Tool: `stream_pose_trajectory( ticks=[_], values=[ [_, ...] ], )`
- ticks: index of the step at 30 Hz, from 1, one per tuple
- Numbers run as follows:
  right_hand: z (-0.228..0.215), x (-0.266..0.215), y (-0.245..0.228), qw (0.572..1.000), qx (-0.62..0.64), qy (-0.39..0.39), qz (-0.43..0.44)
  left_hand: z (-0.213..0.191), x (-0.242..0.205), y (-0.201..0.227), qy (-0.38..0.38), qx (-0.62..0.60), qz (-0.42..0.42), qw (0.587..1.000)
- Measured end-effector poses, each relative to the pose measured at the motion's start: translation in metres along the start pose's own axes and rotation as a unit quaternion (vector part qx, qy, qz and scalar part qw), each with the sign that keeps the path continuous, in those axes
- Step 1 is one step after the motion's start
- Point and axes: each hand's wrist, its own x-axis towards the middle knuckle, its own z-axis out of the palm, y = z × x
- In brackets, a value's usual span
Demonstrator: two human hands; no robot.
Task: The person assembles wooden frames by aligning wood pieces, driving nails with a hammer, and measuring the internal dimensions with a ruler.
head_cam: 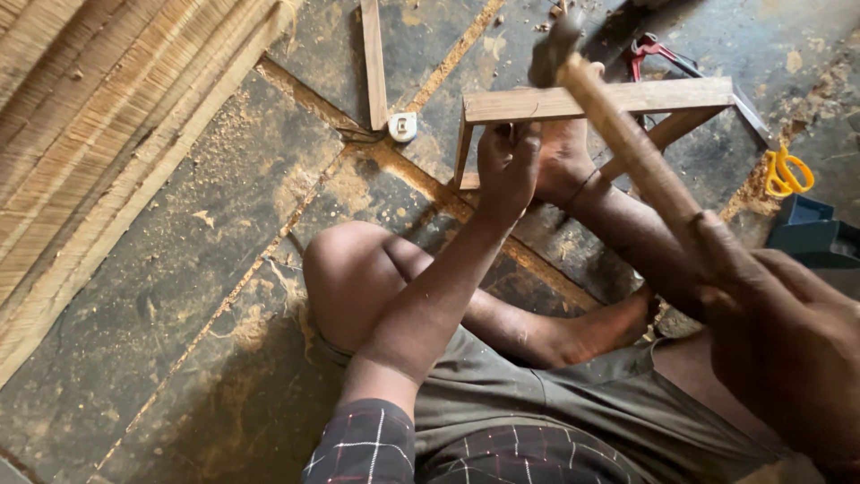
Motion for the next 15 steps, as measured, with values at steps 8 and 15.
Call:
stream_pose_trajectory(
  ticks=[8,15],
  values=[
    [-0.002,0.007,-0.008,0.999,-0.048,0.004,-0.023,0.0,0.001,-0.002,-0.001,0.025,0.005,1.0],
    [-0.013,0.004,-0.009,0.994,-0.01,0.042,-0.096,0.003,0.001,0.006,0.009,0.013,-0.008,1.0]
  ],
)
